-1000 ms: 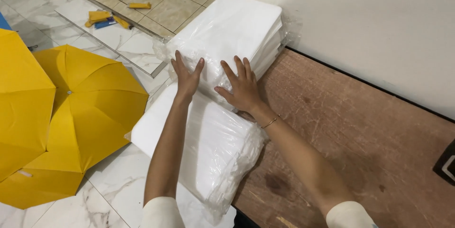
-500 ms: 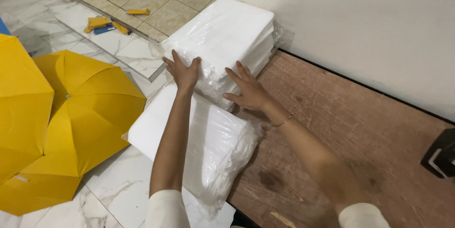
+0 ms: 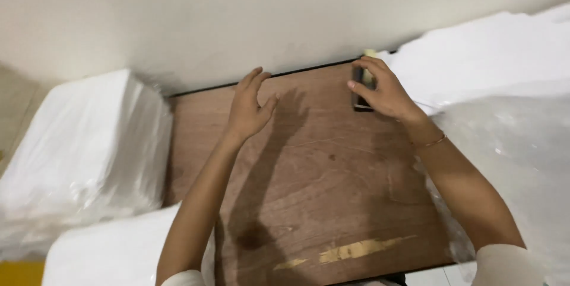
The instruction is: Folding white non-woven bags into a specific narrow shape and stacking them on a work surface.
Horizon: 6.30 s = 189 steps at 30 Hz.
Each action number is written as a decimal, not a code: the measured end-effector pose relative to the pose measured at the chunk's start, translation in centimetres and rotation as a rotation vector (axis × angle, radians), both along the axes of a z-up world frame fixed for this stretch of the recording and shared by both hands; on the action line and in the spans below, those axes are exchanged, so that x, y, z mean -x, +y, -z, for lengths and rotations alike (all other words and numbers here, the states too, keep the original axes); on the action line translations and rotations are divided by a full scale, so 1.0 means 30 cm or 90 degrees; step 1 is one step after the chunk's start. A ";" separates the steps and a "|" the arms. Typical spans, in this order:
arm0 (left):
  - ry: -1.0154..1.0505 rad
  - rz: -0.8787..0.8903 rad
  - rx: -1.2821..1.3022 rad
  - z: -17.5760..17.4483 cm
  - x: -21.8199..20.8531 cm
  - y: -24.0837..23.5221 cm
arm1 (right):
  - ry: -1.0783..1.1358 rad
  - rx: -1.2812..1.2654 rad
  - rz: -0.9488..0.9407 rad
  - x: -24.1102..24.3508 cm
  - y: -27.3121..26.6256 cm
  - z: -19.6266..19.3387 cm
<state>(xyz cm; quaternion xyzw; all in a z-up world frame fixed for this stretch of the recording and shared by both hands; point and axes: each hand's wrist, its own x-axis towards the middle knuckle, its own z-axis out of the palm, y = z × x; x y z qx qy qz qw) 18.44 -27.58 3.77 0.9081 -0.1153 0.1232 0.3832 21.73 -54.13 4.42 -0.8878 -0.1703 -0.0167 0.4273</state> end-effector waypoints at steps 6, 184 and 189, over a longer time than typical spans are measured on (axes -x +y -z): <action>0.008 0.242 -0.053 0.114 -0.208 -0.532 | 0.007 0.013 0.256 -0.096 -0.452 0.218; -0.204 0.358 0.162 -0.332 0.052 -0.616 | -0.093 -1.124 0.662 0.063 -0.621 0.446; -0.187 0.406 0.200 -0.316 0.048 -0.668 | 0.046 -0.951 0.612 0.021 -0.743 0.674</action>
